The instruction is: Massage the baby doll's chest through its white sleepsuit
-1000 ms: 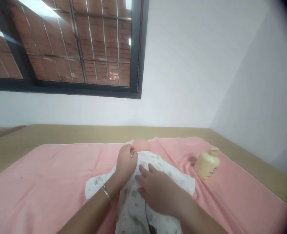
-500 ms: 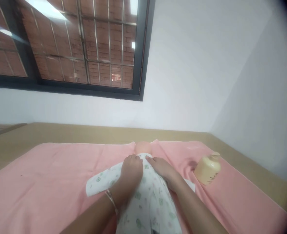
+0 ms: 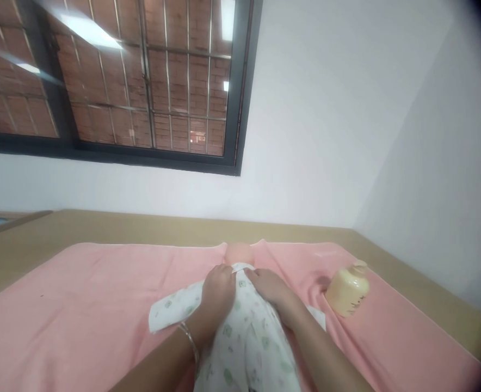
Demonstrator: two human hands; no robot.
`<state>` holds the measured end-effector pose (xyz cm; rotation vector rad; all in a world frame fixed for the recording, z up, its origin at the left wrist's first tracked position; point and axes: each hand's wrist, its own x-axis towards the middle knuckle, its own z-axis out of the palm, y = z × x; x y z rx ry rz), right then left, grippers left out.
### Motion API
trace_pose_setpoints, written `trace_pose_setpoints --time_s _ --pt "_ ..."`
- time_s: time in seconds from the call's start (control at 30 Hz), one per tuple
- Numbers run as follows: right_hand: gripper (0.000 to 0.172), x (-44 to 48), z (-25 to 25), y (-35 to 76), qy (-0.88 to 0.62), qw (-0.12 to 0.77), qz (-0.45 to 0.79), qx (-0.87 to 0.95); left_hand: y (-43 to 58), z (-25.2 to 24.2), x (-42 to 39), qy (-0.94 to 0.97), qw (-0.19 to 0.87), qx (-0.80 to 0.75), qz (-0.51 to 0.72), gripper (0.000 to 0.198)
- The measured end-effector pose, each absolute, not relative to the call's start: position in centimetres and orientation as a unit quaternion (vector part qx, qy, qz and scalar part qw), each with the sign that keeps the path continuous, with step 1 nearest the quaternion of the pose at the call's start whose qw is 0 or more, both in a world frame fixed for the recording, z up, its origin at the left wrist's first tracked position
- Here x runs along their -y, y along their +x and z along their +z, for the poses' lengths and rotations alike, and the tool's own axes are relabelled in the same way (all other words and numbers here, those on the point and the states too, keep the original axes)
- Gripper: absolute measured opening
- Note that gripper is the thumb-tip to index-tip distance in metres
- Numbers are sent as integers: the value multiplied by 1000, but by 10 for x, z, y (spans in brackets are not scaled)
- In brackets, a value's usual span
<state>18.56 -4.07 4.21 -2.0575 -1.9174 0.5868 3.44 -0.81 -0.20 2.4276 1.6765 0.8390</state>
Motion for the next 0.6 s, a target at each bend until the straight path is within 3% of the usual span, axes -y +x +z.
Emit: trace_pose_setpoints --time_s 0.17,0.23,0.37,0.47,0.6 --pt "34 48 35 168 -692 100 30 715 26 7 6 775 128 -585 203 52" --pt "36 45 34 169 -695 105 50 709 28 7 6 785 97 -575 212 46" --pt "56 35 33 187 -705 135 162 677 36 4 8 788 22 -560 255 28" --pt "56 35 32 190 -705 145 165 675 35 4 8 758 66 -599 250 27" --pt "42 41 29 178 -699 136 67 699 28 6 4 751 155 -610 198 43"
